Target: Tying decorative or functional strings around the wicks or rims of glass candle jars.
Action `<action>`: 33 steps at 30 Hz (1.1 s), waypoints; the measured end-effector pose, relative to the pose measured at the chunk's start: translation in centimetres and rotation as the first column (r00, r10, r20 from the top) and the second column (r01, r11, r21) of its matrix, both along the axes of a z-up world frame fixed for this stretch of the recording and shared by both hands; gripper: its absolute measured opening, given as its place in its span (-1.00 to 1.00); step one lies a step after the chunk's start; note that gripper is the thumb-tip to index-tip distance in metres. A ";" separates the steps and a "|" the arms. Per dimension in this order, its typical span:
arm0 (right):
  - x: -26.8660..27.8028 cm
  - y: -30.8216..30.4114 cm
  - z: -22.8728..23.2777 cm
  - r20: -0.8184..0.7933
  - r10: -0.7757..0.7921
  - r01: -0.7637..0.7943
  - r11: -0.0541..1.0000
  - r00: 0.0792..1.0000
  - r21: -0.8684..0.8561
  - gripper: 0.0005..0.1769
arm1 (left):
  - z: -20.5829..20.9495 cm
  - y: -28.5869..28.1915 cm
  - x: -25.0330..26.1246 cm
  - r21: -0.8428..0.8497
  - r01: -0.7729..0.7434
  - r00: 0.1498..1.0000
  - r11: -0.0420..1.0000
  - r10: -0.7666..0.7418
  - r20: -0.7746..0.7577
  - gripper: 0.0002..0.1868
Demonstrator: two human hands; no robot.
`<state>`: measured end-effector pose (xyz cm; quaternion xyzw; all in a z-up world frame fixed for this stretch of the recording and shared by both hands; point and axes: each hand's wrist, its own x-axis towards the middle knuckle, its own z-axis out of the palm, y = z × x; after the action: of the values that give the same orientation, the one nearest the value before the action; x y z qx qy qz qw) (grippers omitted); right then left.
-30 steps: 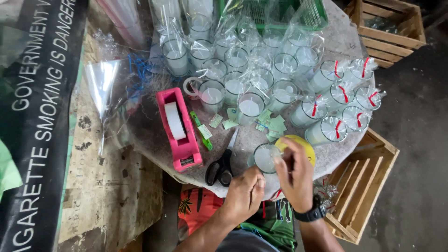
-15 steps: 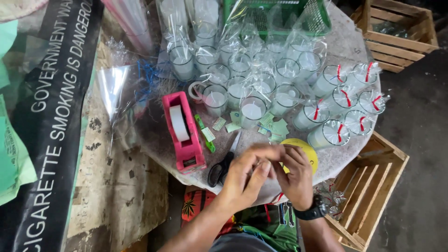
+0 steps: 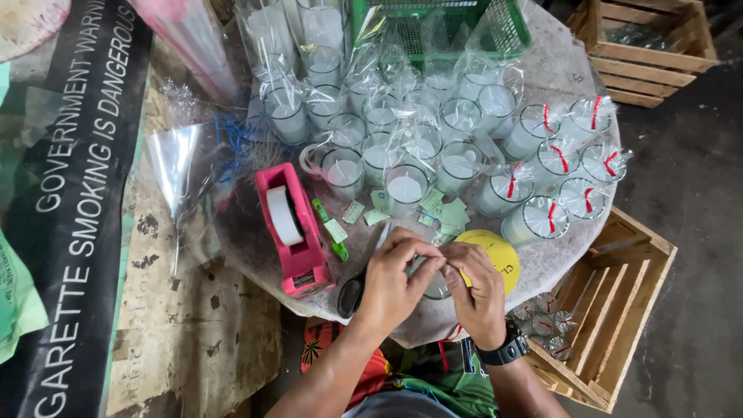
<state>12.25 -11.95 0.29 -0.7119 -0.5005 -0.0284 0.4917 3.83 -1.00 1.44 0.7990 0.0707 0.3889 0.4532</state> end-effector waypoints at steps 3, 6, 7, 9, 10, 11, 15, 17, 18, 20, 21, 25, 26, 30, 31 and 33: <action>0.3 0.1 0.1 -0.121 0.003 -0.001 1.000 0.993 0.019 -0.78 | -0.1 0.0 -0.5 0.011 0.000 0.997 1.000 -0.001 0.072 -0.93; 0.4 0.6 0.9 -0.137 -0.039 0.035 0.999 0.990 -0.030 -0.85 | 0.2 -0.3 -1.3 0.227 0.026 0.988 0.973 -0.059 0.140 -0.86; 0.4 0.5 1.1 -0.142 -0.037 0.033 0.999 0.989 -0.030 -0.85 | 0.5 -0.3 -1.4 0.227 0.025 0.989 0.974 -0.057 0.134 -0.86; 0.5 0.7 1.7 0.046 -0.024 0.027 0.997 0.999 -0.069 -0.79 | 1.2 -0.3 -1.5 0.540 -0.002 0.983 0.842 -0.096 0.154 -0.86; 0.5 0.7 1.9 0.048 -0.018 0.022 0.997 0.999 -0.067 -0.79 | 1.5 -0.3 -1.3 0.541 -0.008 0.984 0.841 -0.091 0.156 -0.86; 0.5 0.6 2.0 0.081 -0.028 0.033 0.998 0.996 -0.054 -0.85 | 1.8 -0.3 -1.1 0.578 -0.102 0.978 0.810 -0.023 0.206 -0.87; 1.1 0.1 1.0 0.188 -0.018 0.028 0.998 0.982 -0.052 -0.98 | 1.6 0.1 0.1 0.622 -0.223 0.969 0.751 0.103 0.223 -0.93; 1.1 -0.3 0.5 0.170 -0.027 0.036 0.998 0.985 -0.052 -0.97 | 0.7 0.6 0.8 0.569 -0.197 0.976 0.798 0.105 0.191 -0.92; 1.2 -0.4 0.3 0.152 -0.037 0.045 0.998 0.988 -0.051 -0.94 | 0.2 0.8 1.2 0.514 -0.171 0.982 0.841 0.103 0.159 -0.89; 0.9 -0.4 1.0 0.135 -0.043 0.049 0.998 0.990 -0.047 -0.93 | -0.5 0.6 1.3 0.429 -0.127 0.989 0.894 0.083 0.121 -0.91; 0.6 -0.3 1.4 0.116 -0.044 0.050 0.998 0.992 -0.045 -0.91 | -0.9 0.6 1.3 0.338 -0.086 0.995 0.937 0.062 0.082 -0.92; 0.6 -0.6 0.6 0.191 -0.030 0.052 0.992 0.981 -0.112 -0.87 | -0.2 0.8 0.6 0.041 0.106 0.991 0.993 -0.102 -0.088 -0.83; 0.6 -0.6 0.6 0.179 -0.035 0.056 0.992 0.983 -0.113 -0.86 | -0.2 0.8 0.5 0.048 0.091 0.990 0.995 -0.086 -0.108 -0.84; 0.7 -0.6 0.0 0.159 -0.058 0.073 0.994 0.986 -0.086 -0.87 | 0.4 0.6 0.3 0.306 0.010 0.999 0.952 0.006 -0.051 -0.89; 0.7 -0.5 0.1 0.160 -0.059 0.073 0.994 0.985 -0.085 -0.87 | 0.6 0.6 0.1 0.307 0.010 0.999 0.952 0.006 -0.050 -0.89; 0.5 -0.4 0.3 0.148 -0.063 0.074 0.995 0.987 -0.073 -0.88 | 0.8 0.6 -0.4 0.559 -0.063 0.992 0.827 0.116 -0.059 -0.94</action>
<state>12.79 -12.38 0.57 -0.7435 -0.5111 -0.0777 0.4242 3.47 -0.42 2.28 0.9086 0.0124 0.3770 0.1791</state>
